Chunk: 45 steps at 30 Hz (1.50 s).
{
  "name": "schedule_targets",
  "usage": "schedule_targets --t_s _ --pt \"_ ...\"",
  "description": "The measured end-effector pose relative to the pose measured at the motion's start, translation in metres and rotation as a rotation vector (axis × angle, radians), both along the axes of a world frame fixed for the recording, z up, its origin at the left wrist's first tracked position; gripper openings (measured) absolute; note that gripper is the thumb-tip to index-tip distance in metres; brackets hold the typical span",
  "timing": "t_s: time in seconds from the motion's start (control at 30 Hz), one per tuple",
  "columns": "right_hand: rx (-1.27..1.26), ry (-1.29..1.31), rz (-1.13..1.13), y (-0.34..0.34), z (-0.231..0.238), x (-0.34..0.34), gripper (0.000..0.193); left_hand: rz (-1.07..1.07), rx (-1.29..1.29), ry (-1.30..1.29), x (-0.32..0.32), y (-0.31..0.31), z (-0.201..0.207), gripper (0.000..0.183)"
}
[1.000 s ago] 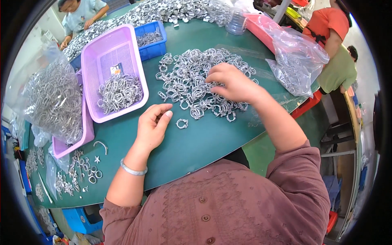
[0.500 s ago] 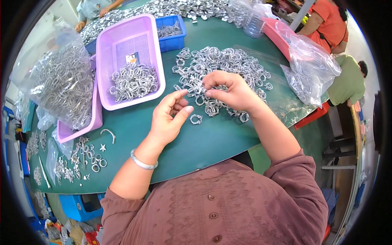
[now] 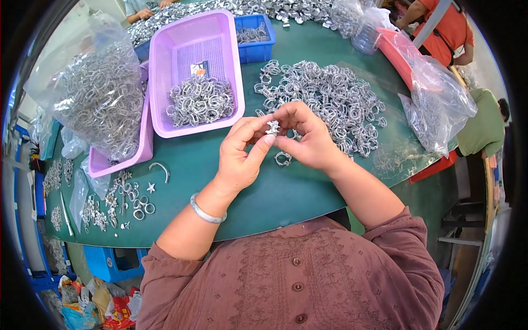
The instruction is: The person connects small metal rings together by hand and places them on the table.
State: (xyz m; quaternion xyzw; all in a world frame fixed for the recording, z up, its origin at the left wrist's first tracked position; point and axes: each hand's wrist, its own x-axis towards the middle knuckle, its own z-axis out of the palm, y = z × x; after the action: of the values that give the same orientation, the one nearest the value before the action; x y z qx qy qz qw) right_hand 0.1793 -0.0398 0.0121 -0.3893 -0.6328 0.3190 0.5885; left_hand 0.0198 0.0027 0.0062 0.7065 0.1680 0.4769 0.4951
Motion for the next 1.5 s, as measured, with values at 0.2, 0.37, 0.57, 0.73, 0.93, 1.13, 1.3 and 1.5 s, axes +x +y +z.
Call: schedule_targets --t_s 0.2,0.37,0.57,0.73,0.93,1.13,1.3,1.5 --pt "0.050 -0.152 -0.073 -0.002 0.002 -0.002 0.034 -0.036 -0.008 0.040 -0.001 0.004 -0.005 0.029" --pt "0.014 -0.185 -0.115 -0.006 -0.005 0.002 0.022 -0.006 0.034 0.219 -0.008 0.008 -0.001 0.033" --pt "-0.060 -0.097 -0.122 -0.007 -0.006 0.003 0.015 0.034 0.105 0.186 -0.005 0.007 0.001 0.031" --pt "0.037 -0.167 -0.131 -0.004 -0.006 0.005 0.016 0.039 0.013 0.098 -0.004 0.007 -0.001 0.024" --pt "0.096 -0.211 -0.146 -0.004 -0.004 0.007 0.017 0.027 0.008 0.109 -0.004 0.006 0.000 0.019" --pt "0.143 -0.249 -0.153 -0.004 -0.003 0.007 0.018 0.043 0.055 0.117 -0.004 0.007 0.000 0.018" --pt "0.180 -0.285 -0.166 -0.003 -0.002 0.008 0.018 0.046 0.067 0.109 -0.004 0.007 -0.001 0.018" --pt "0.155 -0.253 -0.155 -0.003 -0.005 0.007 0.019 0.056 0.090 0.108 -0.004 0.007 -0.001 0.018"
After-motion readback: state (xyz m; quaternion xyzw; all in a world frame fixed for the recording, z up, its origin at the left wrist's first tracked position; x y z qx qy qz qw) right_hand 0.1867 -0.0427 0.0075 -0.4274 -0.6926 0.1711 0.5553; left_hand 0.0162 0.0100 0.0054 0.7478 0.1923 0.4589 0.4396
